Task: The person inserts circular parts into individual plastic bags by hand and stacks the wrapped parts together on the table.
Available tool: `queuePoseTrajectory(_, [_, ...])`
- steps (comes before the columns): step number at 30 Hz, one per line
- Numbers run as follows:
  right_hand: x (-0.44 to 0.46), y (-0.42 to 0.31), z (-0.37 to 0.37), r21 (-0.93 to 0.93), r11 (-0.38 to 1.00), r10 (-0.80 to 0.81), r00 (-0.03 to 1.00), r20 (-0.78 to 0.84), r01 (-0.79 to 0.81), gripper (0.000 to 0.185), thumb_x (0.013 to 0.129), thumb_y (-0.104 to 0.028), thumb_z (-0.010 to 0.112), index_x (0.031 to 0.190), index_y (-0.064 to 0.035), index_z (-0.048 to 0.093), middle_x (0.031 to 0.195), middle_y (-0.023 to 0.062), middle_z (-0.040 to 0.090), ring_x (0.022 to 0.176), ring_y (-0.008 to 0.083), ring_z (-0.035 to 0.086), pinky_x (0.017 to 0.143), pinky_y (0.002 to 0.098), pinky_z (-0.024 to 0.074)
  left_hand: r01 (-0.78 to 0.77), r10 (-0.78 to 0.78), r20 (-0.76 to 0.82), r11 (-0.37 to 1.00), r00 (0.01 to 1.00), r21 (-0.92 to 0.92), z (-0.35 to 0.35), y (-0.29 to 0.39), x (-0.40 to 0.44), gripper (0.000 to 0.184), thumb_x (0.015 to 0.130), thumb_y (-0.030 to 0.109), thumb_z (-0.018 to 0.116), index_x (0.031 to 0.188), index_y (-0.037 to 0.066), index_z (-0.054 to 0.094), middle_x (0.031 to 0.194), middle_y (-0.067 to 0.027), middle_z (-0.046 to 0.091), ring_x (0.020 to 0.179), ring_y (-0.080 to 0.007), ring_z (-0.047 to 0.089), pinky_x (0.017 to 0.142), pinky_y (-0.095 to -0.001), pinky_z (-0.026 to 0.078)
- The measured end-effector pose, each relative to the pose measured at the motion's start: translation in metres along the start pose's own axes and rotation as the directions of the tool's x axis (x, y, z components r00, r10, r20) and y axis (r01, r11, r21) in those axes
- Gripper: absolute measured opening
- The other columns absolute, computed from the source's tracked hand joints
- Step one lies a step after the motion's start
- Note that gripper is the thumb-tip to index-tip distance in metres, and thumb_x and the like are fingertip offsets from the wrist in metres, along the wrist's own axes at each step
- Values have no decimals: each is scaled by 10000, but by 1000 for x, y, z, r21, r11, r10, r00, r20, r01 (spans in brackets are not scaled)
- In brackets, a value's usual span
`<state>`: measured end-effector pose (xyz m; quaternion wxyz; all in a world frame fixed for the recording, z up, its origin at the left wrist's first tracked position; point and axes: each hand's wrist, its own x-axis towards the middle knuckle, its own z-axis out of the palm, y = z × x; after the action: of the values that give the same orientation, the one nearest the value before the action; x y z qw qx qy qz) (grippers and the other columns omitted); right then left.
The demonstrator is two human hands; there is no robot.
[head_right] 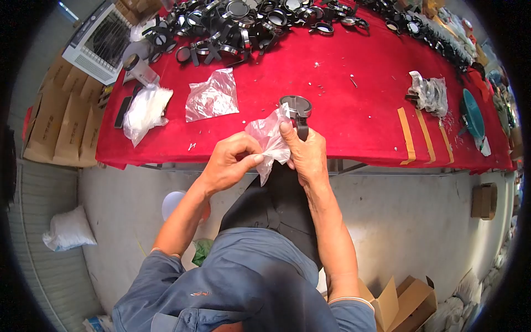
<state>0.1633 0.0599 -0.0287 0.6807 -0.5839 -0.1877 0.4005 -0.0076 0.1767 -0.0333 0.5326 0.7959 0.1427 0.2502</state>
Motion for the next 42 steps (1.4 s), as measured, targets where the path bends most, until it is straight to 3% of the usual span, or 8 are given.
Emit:
queuePoseTrajectory(4, [12,5,-5,-12,999,-37,999,-32,37,489,953,-505,759,778,-84,583,616,-40,515,461,54,424,414,249,318,245,-226,95,889,970,-387,3,-13,13,175,981,160,699,917,1,662,881,-17,584,796,-87,583,686,-268,476])
queuePoseTrajectory(10, [-9,4,-18,2,989,-146,988,-57,146,658,924,-561,771,1140,50,654,808,13,603,574,43,481,490,231,396,225,-240,-5,920,971,-322,15,-24,27,187,997,166,682,931,-6,650,877,-24,583,767,-89,584,673,-274,483])
queuePoseTrajectory(12, [-14,12,-14,-25,992,-120,993,1,120,452,918,-298,836,1163,42,665,913,27,684,730,83,608,653,257,502,197,-206,-2,937,979,-289,19,-24,31,185,1002,166,676,936,-4,649,867,-22,588,768,-87,583,668,-273,483])
queuePoseTrajectory(18, [-4,20,-19,-66,997,-39,979,-200,27,186,909,-110,760,1060,-8,720,836,-12,680,719,68,613,665,243,500,199,-213,6,900,977,-388,19,-25,33,176,1016,163,652,947,1,647,877,-18,610,777,-82,572,695,-266,481])
queuePoseTrajectory(25, [-26,6,-53,-463,850,-398,882,-251,251,231,929,-198,761,923,17,678,737,-24,606,666,78,521,623,271,443,172,-188,-40,952,981,-255,15,-31,39,154,1022,151,631,940,20,629,1009,-14,629,891,-86,569,805,-263,473])
queuePoseTrajectory(30, [-62,15,-75,-421,776,-422,883,205,469,327,844,-215,797,703,-11,584,624,32,505,571,123,475,528,341,356,66,-73,-67,992,995,-105,18,-10,47,151,980,124,652,893,2,631,1098,-55,642,936,-111,575,825,-272,466])
queuePoseTrajectory(39, [-66,56,-57,241,958,108,973,206,-157,223,934,-185,695,782,-76,574,598,-45,429,493,51,377,437,236,248,12,-2,90,993,996,-116,19,-22,52,218,1012,170,605,886,-8,602,1307,-161,633,1084,-204,604,960,-368,483])
queuePoseTrajectory(42, [-57,61,-49,-295,949,-117,993,12,116,293,923,-191,723,721,-30,583,614,-42,522,510,94,382,478,307,306,58,-16,303,990,953,-131,12,-21,58,298,1038,240,555,872,-7,575,1407,-197,584,1160,-235,588,1021,-378,453])
